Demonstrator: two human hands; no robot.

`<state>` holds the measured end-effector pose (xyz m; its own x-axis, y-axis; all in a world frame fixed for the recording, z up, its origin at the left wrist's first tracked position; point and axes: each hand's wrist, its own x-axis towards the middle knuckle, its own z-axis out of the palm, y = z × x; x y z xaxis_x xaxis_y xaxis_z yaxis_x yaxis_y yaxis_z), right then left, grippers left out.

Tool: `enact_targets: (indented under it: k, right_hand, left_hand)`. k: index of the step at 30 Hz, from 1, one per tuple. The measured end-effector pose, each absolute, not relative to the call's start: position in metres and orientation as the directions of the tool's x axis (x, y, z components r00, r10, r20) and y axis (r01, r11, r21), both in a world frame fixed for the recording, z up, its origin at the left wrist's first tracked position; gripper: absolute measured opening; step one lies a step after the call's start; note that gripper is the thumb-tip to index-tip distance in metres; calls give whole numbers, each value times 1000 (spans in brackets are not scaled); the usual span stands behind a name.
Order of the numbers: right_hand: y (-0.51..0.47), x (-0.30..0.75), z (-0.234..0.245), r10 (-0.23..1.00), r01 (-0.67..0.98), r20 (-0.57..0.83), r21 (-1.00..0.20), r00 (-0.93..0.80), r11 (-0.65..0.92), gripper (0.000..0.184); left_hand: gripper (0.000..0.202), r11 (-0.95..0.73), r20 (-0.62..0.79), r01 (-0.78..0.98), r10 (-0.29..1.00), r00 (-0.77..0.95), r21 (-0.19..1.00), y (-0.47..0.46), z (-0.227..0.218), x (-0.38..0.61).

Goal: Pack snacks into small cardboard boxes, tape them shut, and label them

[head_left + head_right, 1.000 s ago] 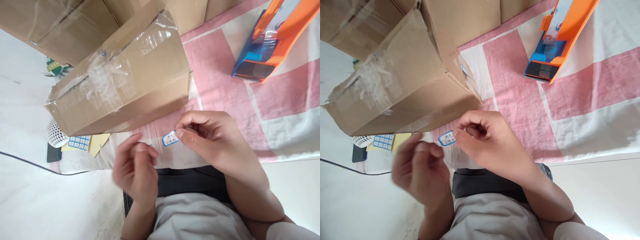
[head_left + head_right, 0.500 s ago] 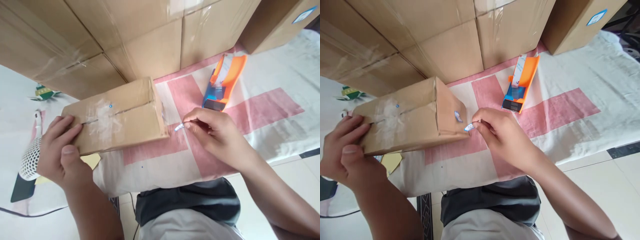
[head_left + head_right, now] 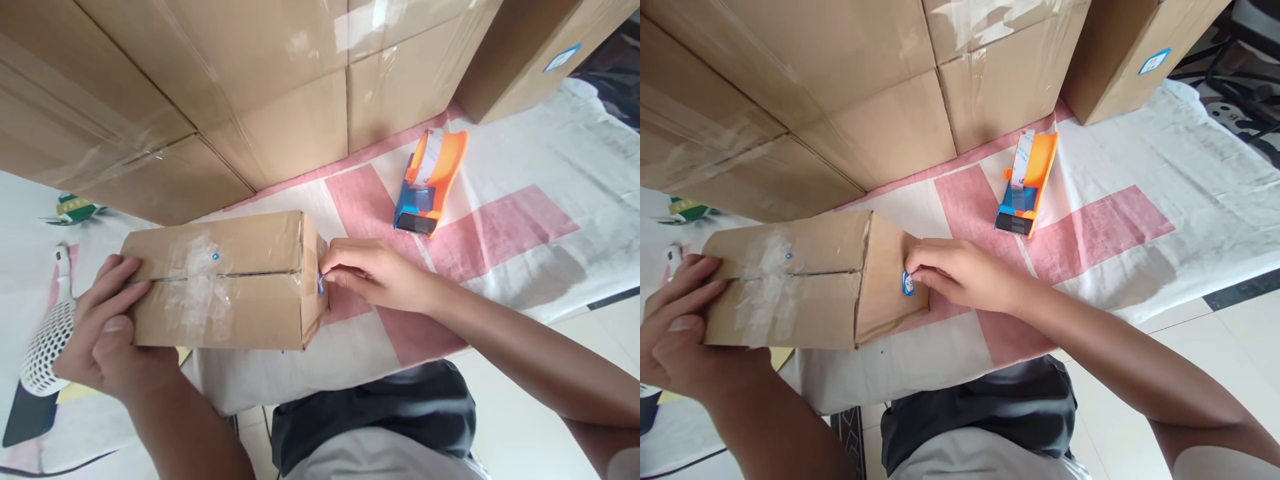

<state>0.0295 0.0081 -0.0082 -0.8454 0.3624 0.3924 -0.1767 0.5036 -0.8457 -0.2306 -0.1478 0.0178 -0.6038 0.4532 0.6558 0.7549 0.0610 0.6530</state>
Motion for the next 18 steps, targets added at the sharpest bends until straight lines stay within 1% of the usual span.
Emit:
enact_targets:
  k: [2,3,5,7,8,9,10,12,13,14,15,18]
  right_hand:
    - [5,27,-10,367,-190,392,-857,-844,478,10]
    - [4,26,-10,371,-199,396,-861,-840,469,9]
    - [3,25,-11,387,-201,397,-866,-832,457,8]
    - [4,24,-12,430,-164,371,-880,-823,446,6]
    - [5,24,-12,460,-131,349,-888,-817,441,9]
    - [6,24,-12,487,-98,326,-895,-810,435,20]
    - [7,24,-12,500,-76,308,-899,-809,431,35]
    - [10,24,-12,482,-65,289,-901,-827,429,67]
    - [12,23,-13,463,-64,278,-903,-842,426,78]
    - [13,22,-14,449,-67,268,-907,-852,415,83]
    - [15,21,-15,444,-74,263,-914,-857,398,84]
    - [20,14,-18,474,-96,259,-935,-842,341,75]
  left_hand:
    - [28,-79,753,787,361,-550,612,-144,19,-226]
    - [27,-114,774,793,336,-536,599,-143,20,-224]
    - [29,-104,766,789,344,-542,605,-141,20,-223]
    - [30,-93,763,790,351,-544,606,-142,20,-223]
    - [30,-103,764,790,355,-538,604,-142,20,-223]
    - [30,-120,766,788,363,-531,604,-142,20,-224]
    - [29,-140,768,786,372,-522,602,-142,21,-224]
    - [28,-175,772,781,384,-507,600,-141,22,-224]
    - [27,-181,769,776,388,-508,604,-141,23,-223]
    - [27,-178,766,772,384,-516,610,-140,24,-222]
    - [27,-169,761,769,377,-527,616,-139,25,-221]
    - [25,-122,731,751,373,-571,649,-137,27,-217]
